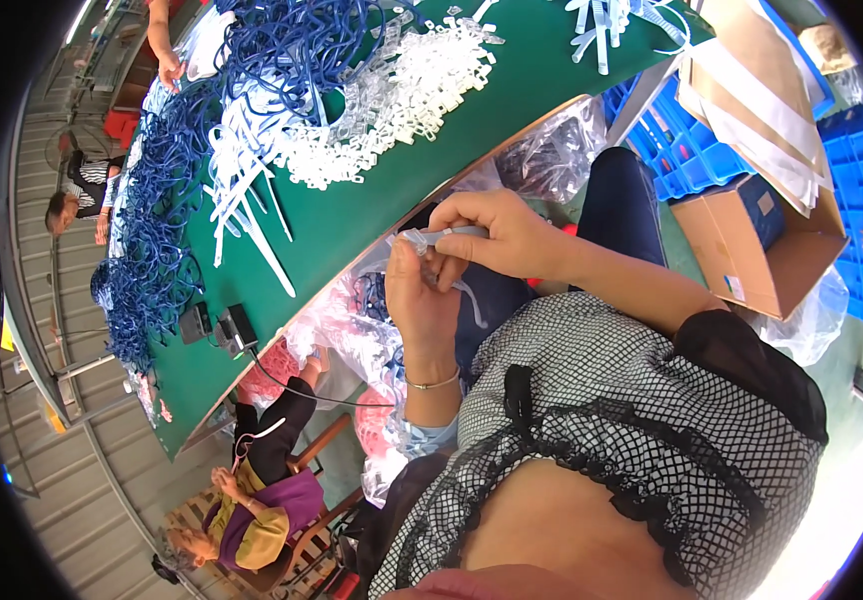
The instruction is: The person assembles small blue and white plastic components by hand, fitting them together.
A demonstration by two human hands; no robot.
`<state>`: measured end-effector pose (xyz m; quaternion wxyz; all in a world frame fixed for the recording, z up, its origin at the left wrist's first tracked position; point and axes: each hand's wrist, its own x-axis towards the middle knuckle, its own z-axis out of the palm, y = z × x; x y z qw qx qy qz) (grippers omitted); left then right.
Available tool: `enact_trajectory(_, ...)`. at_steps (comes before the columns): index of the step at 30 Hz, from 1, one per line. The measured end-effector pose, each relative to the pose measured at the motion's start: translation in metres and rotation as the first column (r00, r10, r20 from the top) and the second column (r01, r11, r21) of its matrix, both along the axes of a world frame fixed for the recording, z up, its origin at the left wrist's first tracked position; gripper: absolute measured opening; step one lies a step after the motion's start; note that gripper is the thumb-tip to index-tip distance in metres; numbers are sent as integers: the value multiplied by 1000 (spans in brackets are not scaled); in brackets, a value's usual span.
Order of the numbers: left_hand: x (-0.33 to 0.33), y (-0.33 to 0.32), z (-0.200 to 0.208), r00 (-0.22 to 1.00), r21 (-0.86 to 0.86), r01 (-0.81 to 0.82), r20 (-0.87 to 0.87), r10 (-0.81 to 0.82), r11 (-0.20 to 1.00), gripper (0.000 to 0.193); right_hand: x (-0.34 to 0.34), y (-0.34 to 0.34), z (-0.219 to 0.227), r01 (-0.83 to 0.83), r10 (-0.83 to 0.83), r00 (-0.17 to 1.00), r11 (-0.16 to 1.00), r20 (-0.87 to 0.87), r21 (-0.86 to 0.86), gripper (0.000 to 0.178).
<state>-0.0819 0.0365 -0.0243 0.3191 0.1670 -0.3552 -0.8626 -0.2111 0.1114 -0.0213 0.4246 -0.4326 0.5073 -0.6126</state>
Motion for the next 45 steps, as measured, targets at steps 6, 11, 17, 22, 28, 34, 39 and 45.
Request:
enact_trajectory(6,5,-1,-2,933,-296,11,346,97,955,17,-6,0,3,133,-218,852,970,-477,-205,16)
enact_trajectory(11,11,-6,-1,884,-528,121,443,151,841,12,-4,-1,-2,200,-377,774,908,-509,-368,10)
enact_trajectory(17,11,-7,7,899,-543,110,412,150,832,14,-8,2,-3,-98,109,916,994,386,-48,19)
enact_trajectory(22,19,-14,5,904,-430,200,428,4,880,16,-6,-1,-5,-58,61,996,998,65,-40,13)
enact_trajectory(28,20,-16,5,976,-93,162,161,-146,982,11,-5,-7,-7,-50,-27,925,980,-378,-192,18)
enact_trajectory(34,20,-19,-3,973,3,230,-22,-230,973,16,-2,-8,-8,-52,-41,917,974,-397,-219,17)
enact_trajectory(39,22,-20,-16,968,38,231,-109,-225,972,21,3,-10,-6,-73,25,963,983,-268,-171,13)
enact_trajectory(45,24,-19,-21,964,62,222,-165,-209,973,21,7,-14,-5,-115,74,970,978,-230,-171,7)
